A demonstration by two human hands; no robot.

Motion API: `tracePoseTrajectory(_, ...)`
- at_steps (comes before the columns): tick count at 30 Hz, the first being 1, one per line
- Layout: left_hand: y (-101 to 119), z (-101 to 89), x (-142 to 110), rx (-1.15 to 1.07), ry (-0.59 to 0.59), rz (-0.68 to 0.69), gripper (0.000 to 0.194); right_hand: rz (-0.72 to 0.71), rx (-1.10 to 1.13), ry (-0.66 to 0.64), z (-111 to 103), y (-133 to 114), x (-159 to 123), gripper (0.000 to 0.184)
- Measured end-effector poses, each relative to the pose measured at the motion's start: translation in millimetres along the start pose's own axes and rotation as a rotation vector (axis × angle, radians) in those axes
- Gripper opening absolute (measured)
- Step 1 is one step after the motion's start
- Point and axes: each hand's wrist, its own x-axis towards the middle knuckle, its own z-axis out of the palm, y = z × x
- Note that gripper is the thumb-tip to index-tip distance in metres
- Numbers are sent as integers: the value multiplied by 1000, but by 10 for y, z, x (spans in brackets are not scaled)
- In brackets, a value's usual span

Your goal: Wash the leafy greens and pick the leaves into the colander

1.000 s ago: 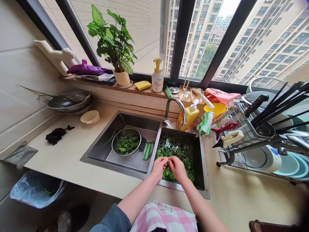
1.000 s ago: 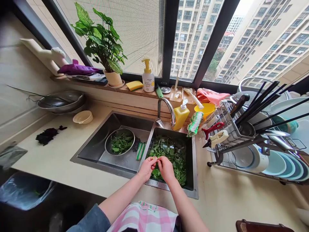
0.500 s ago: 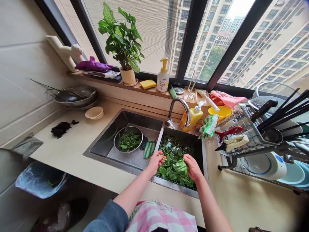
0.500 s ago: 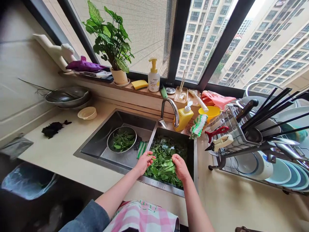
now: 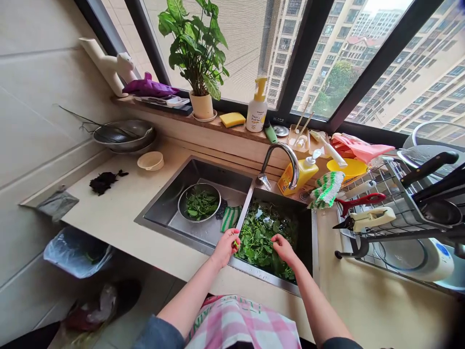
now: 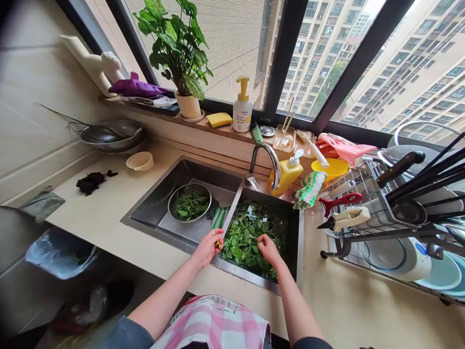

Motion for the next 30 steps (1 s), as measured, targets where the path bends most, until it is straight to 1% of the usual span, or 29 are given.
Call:
tracePoseTrajectory(2, -14, -37, -68, 34, -5, -14, 30, -46, -250, -38, 196, 78, 90, 14)
tracePoseTrajectory(4, -27, -68, -125, 77, -12, -29, 29, -70, -405, -38, 365, 120, 162, 21)
tracePoseTrajectory(6, -42, -87, -156, 122, -26, -48, 28, -72, -461, -23, 482, 134, 215, 22)
tracePoseTrajectory(8, -61, -86, -147, 170, -55, -55, 26, -72, -460, -26, 528, 126, 253, 14)
tracePoseTrajectory(10, -81, -55, -90, 237, -102, -33, 24, -77, -435, -44, 502, 90, 275, 9)
tracePoseTrajectory(13, -98, 61, 68, 379, -156, 36, 22, -106, -361, -119, 358, -45, 262, 14)
tracePoseTrajectory(17, -90, 299, 276, 582, -205, 203, 18, -195, -171, -298, 136, -381, 139, 22)
tracePoseTrajectory(19, -78, 403, 328, 680, -237, 249, 17, -220, -158, -306, 78, -558, 59, 22)
tracePoseTrajectory(21, -61, 464, 346, 737, -236, 248, 17, -233, -184, -262, 62, -696, -12, 21)
tracePoseTrajectory(24, -19, 474, 340, 725, -220, 185, 19, -225, -194, -210, 90, -811, -81, 23)
tracePoseTrajectory(27, 32, 430, 326, 635, -231, 100, 22, -224, -125, -213, 138, -854, -120, 26)
tracePoseTrajectory(30, 46, 379, 316, 514, -212, 83, 22, -248, -73, -225, 184, -879, -161, 25)
